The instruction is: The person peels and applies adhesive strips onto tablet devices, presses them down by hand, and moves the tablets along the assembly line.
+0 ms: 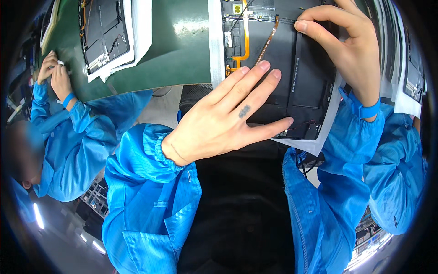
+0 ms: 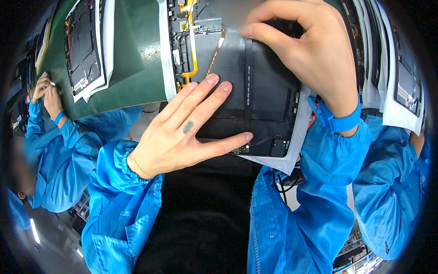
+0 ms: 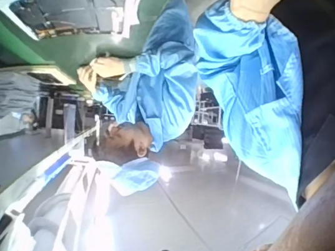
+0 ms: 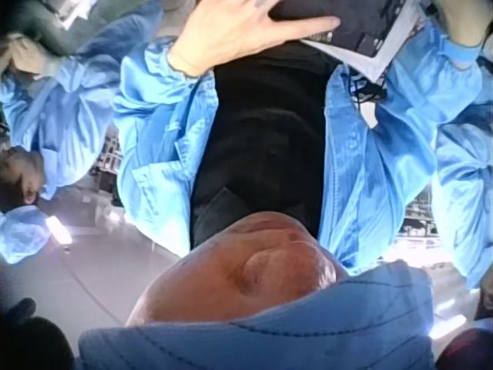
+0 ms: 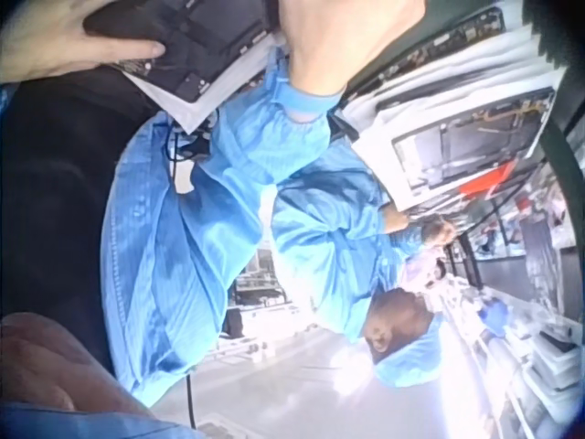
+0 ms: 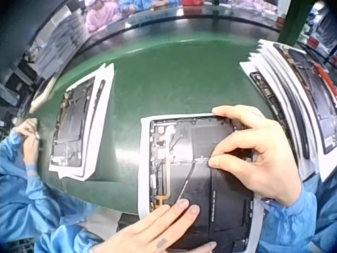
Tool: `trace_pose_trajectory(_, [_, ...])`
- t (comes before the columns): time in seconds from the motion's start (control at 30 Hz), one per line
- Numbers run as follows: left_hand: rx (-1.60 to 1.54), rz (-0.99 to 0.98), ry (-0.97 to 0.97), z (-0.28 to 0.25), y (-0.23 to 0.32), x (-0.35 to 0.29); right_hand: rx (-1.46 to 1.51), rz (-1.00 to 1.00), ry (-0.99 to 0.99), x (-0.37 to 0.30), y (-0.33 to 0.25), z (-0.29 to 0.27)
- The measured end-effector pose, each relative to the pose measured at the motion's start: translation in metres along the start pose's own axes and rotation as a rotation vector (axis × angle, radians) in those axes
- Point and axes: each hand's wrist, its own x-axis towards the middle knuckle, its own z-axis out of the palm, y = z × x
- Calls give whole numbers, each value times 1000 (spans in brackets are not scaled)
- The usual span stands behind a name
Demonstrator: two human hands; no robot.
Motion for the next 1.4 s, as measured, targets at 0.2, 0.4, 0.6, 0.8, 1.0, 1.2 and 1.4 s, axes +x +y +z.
trace_pose_trajectory(0.2, [-62,-4,8,3,-4,1,44,-24,33,-4,14,6])
trace_pose_trajectory(0.4, [-62,8,-4,0,-5,3,47,-37,56,-6,18,9])
trace_pose_trajectory(0.6, [-71,26,-23,-1,-6,1,33,49,44,-3,-2,1])
trace_pose_trajectory(0.8, [-221,-9,-143,-13,-11,7,-112,-42,30,-1,-15,-2])
trace_pose_trajectory(1.0, [-230,1,-90,-11,-12,10,-123,1,9,-1,-14,-4])
trace_pose_trajectory(1.2, [-207,33,-34,-10,-16,15,-122,-6,3,1,-14,-7])
trace_pose_trajectory(1.4, [-177,45,2,-7,-20,18,-113,-29,12,2,-13,-5])
